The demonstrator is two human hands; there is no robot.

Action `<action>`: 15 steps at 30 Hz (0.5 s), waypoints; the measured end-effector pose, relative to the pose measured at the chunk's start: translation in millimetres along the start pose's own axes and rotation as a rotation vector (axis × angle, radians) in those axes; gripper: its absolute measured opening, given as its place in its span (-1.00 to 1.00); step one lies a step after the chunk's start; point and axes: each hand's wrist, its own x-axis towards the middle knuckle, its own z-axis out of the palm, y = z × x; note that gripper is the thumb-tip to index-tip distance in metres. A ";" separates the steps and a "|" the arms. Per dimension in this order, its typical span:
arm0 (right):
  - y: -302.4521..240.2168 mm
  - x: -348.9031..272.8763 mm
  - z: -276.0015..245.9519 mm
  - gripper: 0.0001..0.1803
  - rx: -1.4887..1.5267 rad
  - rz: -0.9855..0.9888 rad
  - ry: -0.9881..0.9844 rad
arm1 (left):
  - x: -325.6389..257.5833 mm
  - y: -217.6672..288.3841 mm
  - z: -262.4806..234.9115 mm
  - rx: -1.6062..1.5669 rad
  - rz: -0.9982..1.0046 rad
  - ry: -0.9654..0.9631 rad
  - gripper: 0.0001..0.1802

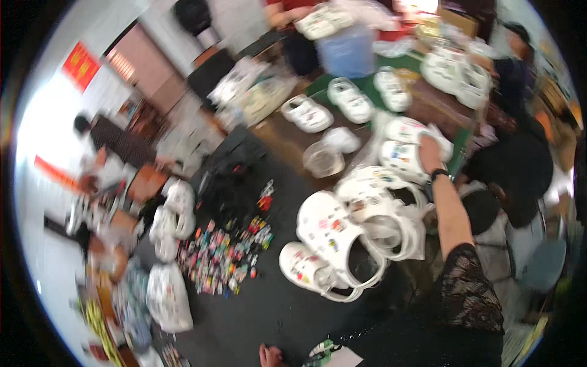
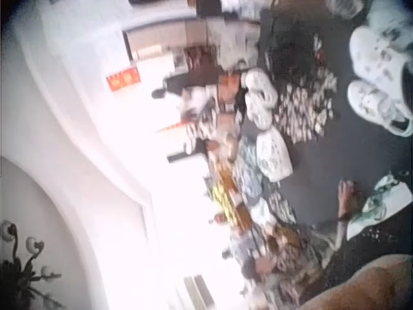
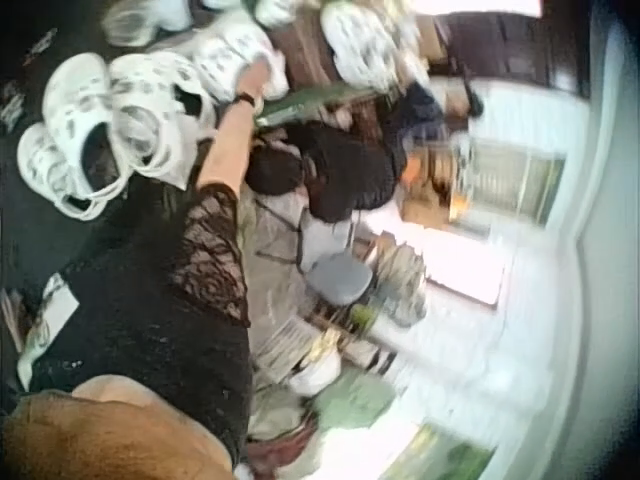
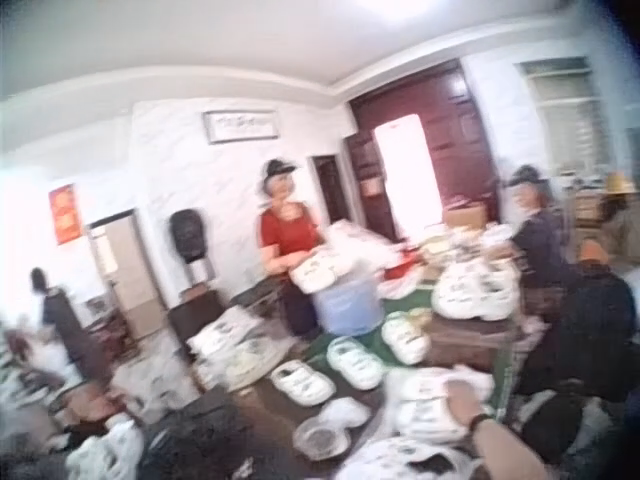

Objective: The recorder and other workers attach decorative charms to shoes and pack them into plastic bags at a communal work table.

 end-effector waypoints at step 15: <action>134.4 27.5 44.3 -0.61 -0.183 -0.015 -0.712 | 5.3 5.0 -2.9 -0.431 -0.188 0.105 -0.39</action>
